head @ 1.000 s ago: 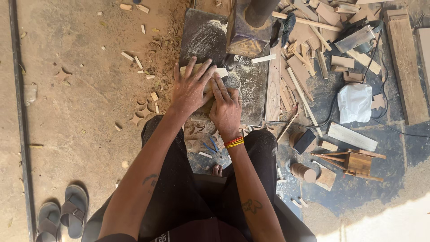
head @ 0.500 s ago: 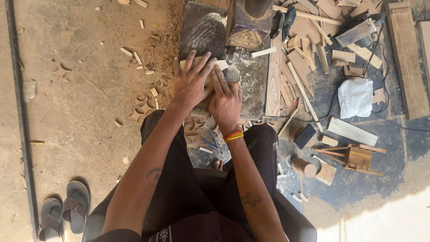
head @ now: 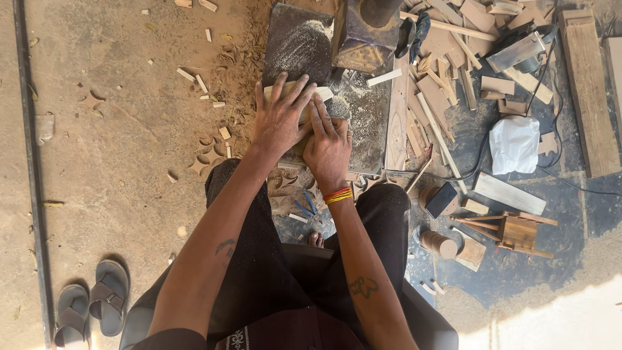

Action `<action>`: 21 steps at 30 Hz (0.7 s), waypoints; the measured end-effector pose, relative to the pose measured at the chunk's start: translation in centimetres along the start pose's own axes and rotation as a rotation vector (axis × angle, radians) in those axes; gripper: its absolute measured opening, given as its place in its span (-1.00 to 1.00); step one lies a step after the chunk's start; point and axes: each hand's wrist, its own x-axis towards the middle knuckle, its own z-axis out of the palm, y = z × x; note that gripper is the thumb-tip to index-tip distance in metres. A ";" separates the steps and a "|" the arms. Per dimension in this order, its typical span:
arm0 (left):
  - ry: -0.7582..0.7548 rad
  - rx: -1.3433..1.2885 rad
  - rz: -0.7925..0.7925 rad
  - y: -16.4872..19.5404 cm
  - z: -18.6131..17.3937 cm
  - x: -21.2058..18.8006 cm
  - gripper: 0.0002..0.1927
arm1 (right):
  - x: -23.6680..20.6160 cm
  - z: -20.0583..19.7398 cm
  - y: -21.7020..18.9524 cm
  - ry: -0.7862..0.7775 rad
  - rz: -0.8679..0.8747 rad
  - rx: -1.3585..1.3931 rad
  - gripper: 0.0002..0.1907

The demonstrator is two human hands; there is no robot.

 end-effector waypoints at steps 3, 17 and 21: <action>-0.019 -0.016 0.005 0.1 -0.1 -0.1 -0.13 | -0.1 -0.1 0.1 0.010 0.004 -0.007 -0.44; -0.041 -0.002 0.005 0.2 -0.1 0.0 -0.08 | -0.1 0.6 0.5 0.033 0.010 0.016 -0.46; 0.027 0.014 0.014 0.5 0.1 -0.3 -0.11 | -0.1 0.5 0.5 0.068 -0.004 0.000 -0.43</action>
